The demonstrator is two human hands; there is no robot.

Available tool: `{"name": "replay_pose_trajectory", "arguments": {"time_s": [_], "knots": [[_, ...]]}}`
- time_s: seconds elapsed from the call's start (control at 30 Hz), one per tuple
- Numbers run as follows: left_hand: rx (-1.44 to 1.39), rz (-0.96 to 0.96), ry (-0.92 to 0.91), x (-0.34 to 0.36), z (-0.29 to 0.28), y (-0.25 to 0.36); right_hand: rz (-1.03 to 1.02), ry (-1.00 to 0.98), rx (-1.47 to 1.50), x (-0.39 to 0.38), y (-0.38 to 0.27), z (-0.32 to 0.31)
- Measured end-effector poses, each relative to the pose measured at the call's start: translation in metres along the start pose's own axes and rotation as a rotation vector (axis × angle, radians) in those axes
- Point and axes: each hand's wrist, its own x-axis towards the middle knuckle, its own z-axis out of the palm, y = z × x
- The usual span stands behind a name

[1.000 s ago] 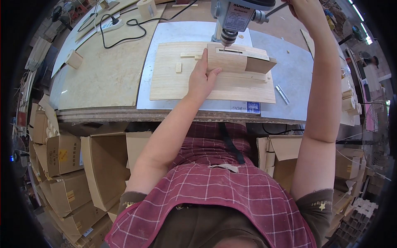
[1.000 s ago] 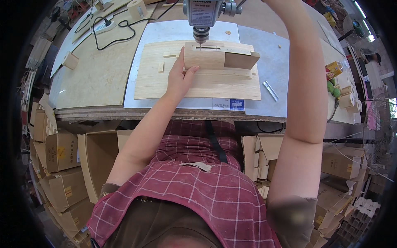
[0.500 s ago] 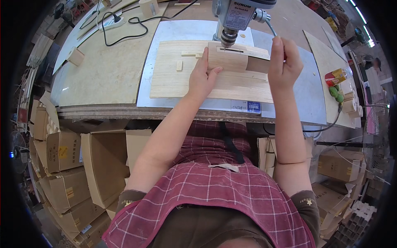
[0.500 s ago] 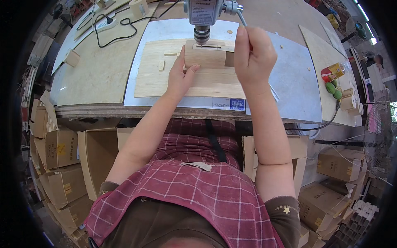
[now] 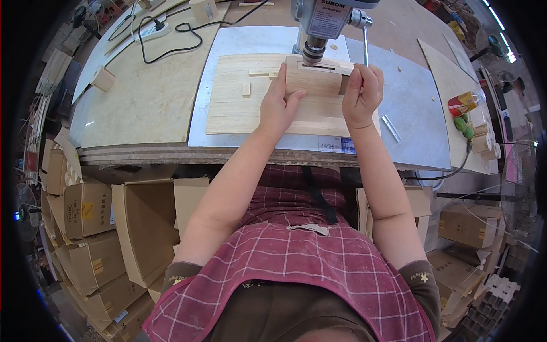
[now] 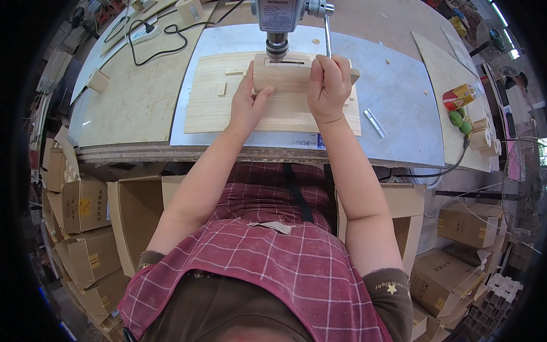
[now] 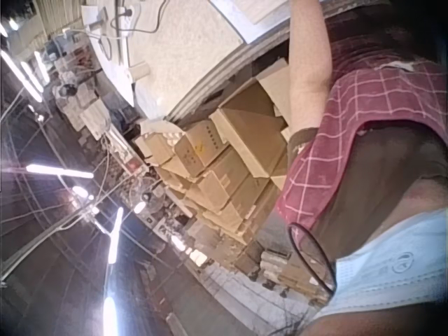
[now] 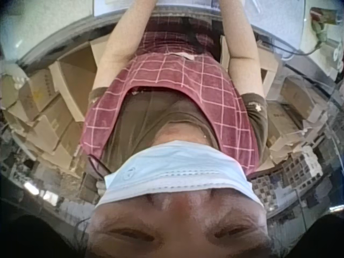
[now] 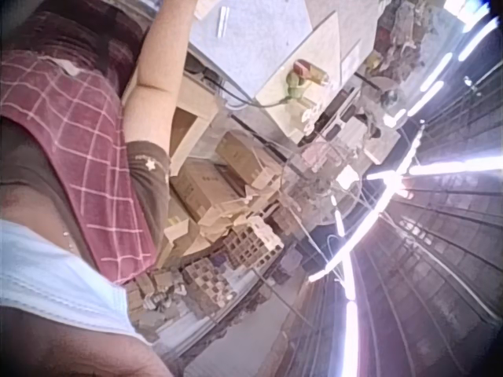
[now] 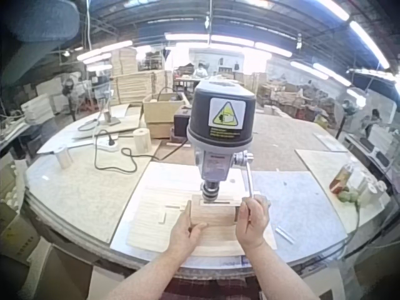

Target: Drilling slots into wooden cylinders using a drill press.

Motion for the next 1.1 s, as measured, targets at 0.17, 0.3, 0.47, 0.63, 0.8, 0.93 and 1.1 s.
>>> {"name": "replay_pose_trajectory", "arguments": {"time_s": [0.17,0.3,0.47,0.63,0.8,0.93,1.1], "knots": [[-0.002,0.003,0.004,0.0,0.003,-0.006,0.007,-0.036,-0.019,0.002,0.001,-0.006],[0.005,0.064,0.048,0.001,0.006,-0.009,-0.026,-0.107,-0.045,0.029,-0.014,-0.023],[-0.074,0.021,0.055,-0.002,0.003,-0.013,-0.093,-0.186,-0.262,0.116,-0.022,-0.029],[-0.07,0.038,0.043,0.003,0.007,-0.012,0.088,-0.265,-0.371,0.19,-0.012,-0.005],[-0.06,0.027,0.025,0.001,0.004,-0.008,0.348,-0.419,-0.259,0.205,0.016,0.008],[-0.114,0.006,0.007,0.002,0.004,-0.008,0.479,-0.388,-0.129,0.179,0.012,-0.004],[-0.17,-0.149,-0.057,-0.004,-0.007,0.006,0.616,-0.726,-0.06,0.072,0.064,-0.038]]}}
